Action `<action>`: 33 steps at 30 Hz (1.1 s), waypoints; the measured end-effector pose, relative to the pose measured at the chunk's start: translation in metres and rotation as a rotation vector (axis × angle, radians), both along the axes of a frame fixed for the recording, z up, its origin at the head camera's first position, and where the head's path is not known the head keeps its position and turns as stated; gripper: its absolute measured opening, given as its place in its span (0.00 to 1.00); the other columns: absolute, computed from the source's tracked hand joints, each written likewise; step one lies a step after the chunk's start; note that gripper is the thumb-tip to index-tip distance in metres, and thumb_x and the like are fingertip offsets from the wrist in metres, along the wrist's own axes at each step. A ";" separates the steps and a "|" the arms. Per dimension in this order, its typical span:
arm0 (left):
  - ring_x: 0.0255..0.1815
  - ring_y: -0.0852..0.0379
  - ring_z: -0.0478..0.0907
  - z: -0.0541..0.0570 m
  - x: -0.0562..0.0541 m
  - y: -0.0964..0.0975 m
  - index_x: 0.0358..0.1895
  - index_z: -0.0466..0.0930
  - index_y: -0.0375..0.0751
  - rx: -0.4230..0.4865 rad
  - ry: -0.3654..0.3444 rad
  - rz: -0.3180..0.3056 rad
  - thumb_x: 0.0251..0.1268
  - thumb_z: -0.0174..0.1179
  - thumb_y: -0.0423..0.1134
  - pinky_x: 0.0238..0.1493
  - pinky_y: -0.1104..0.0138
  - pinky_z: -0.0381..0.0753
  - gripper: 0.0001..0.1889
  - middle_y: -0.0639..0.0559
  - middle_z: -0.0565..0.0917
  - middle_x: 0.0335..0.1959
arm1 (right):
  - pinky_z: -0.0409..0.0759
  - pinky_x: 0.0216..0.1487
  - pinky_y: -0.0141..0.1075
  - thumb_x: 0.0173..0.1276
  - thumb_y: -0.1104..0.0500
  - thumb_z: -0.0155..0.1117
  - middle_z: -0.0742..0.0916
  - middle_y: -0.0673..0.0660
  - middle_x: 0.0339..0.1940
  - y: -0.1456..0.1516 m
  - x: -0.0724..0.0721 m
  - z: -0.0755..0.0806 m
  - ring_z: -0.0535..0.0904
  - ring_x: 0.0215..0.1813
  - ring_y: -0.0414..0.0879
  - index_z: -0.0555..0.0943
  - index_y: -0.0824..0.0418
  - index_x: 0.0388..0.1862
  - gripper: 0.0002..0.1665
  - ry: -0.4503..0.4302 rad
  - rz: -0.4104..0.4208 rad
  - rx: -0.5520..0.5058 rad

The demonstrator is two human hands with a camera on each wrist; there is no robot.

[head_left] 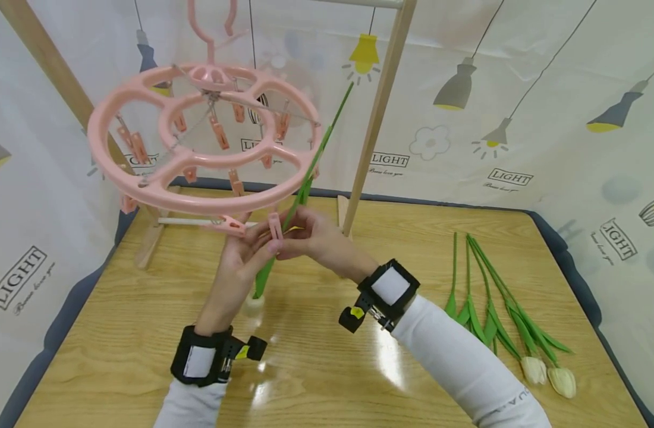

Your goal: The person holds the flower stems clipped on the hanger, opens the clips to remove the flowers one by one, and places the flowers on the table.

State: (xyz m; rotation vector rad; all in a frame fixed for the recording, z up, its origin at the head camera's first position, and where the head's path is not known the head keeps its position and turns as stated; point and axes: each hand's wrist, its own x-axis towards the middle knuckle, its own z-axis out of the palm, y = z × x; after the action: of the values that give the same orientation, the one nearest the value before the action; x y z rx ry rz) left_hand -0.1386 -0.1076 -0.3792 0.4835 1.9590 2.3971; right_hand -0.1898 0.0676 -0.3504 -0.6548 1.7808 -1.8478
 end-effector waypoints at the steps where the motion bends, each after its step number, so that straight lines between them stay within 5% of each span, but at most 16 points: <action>1: 0.71 0.56 0.70 0.000 0.000 -0.001 0.78 0.45 0.49 -0.014 -0.005 -0.005 0.76 0.50 0.30 0.65 0.71 0.76 0.34 0.35 0.64 0.74 | 0.84 0.57 0.43 0.69 0.72 0.59 0.79 0.66 0.55 -0.001 0.001 0.000 0.82 0.49 0.42 0.69 0.71 0.62 0.23 0.018 0.003 0.016; 8: 0.78 0.46 0.58 0.005 -0.001 -0.001 0.78 0.50 0.41 -0.102 0.025 -0.020 0.80 0.45 0.37 0.65 0.75 0.73 0.29 0.41 0.60 0.76 | 0.83 0.54 0.35 0.69 0.70 0.61 0.81 0.64 0.51 -0.005 0.000 -0.002 0.79 0.47 0.40 0.71 0.69 0.58 0.19 0.142 -0.010 0.100; 20: 0.54 0.66 0.76 0.008 -0.004 0.003 0.66 0.67 0.31 -0.215 0.096 0.171 0.76 0.50 0.32 0.51 0.77 0.79 0.19 0.40 0.73 0.67 | 0.84 0.50 0.34 0.67 0.65 0.66 0.84 0.61 0.47 -0.006 0.001 -0.012 0.81 0.45 0.41 0.78 0.66 0.53 0.16 0.197 0.032 0.240; 26: 0.57 0.65 0.78 0.008 -0.003 -0.001 0.65 0.66 0.30 -0.201 0.105 0.168 0.79 0.46 0.38 0.56 0.77 0.78 0.19 0.35 0.78 0.59 | 0.84 0.52 0.35 0.68 0.65 0.65 0.85 0.64 0.50 0.006 -0.001 -0.014 0.82 0.48 0.43 0.78 0.65 0.55 0.17 0.200 0.058 0.308; 33: 0.57 0.60 0.78 0.009 -0.003 -0.003 0.65 0.69 0.30 -0.251 0.132 0.211 0.79 0.46 0.38 0.53 0.77 0.77 0.19 0.34 0.79 0.58 | 0.83 0.52 0.34 0.70 0.66 0.62 0.84 0.64 0.51 0.023 -0.006 -0.003 0.81 0.47 0.42 0.76 0.69 0.57 0.18 0.165 -0.047 0.252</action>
State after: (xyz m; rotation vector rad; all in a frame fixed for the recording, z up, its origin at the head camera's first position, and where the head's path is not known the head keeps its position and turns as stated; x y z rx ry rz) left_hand -0.1414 -0.1110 -0.3707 0.4554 2.4396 2.2321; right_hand -0.1958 0.0908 -0.3539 -0.6884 2.1081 -1.6002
